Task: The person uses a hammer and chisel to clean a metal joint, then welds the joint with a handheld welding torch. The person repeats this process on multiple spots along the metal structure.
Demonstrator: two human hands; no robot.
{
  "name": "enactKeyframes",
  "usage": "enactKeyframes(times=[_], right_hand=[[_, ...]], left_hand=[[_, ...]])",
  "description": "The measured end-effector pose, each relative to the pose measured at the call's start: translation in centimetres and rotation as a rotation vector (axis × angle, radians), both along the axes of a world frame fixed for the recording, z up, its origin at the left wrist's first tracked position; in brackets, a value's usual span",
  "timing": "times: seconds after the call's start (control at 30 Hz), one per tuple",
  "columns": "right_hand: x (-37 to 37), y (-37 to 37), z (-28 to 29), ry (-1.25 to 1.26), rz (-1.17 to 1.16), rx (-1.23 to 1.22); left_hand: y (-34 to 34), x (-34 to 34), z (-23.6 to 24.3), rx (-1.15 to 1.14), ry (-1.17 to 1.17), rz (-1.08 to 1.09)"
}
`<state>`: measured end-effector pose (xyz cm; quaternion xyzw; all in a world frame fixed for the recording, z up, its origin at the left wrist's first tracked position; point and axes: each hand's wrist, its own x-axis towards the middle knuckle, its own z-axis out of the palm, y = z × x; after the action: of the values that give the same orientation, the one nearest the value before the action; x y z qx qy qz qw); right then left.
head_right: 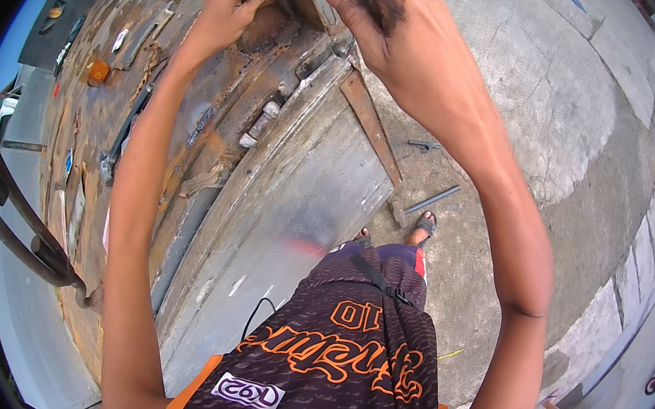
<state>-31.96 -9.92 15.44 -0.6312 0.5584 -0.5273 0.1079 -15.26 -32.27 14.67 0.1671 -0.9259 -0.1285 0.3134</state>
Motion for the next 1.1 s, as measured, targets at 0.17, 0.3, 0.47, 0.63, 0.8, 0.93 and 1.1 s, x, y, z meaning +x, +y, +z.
enactKeyframes(times=[0.17,0.3,0.47,0.63,0.8,0.93,1.1], right_hand=[[1.0,-0.6,1.0,-0.019,-0.006,-0.141],[0.6,0.8,2.6,0.040,0.063,-0.102],[-0.1,0.8,2.5,0.053,-0.036,0.173],[-0.3,0.9,1.2,-0.018,-0.058,-0.047],[0.5,4.0,1.4,-0.254,-0.254,0.024],[0.4,5.1,2.4,-0.388,-0.171,0.077],[0.5,4.8,1.8,-0.385,-0.188,0.057]], left_hand=[[-0.1,-0.4,-0.1,0.079,-0.092,-0.068],[-0.4,-0.8,-0.4,0.027,-0.085,-0.028],[-1.6,-0.7,-0.8,0.021,-0.016,-0.136],[-0.7,-0.1,-1.0,0.015,-0.001,-0.179],[1.7,0.5,-0.8,0.235,0.090,-0.211],[1.9,0.9,-0.9,0.111,0.073,-0.061],[1.7,0.3,-4.1,-0.061,0.292,0.115]])
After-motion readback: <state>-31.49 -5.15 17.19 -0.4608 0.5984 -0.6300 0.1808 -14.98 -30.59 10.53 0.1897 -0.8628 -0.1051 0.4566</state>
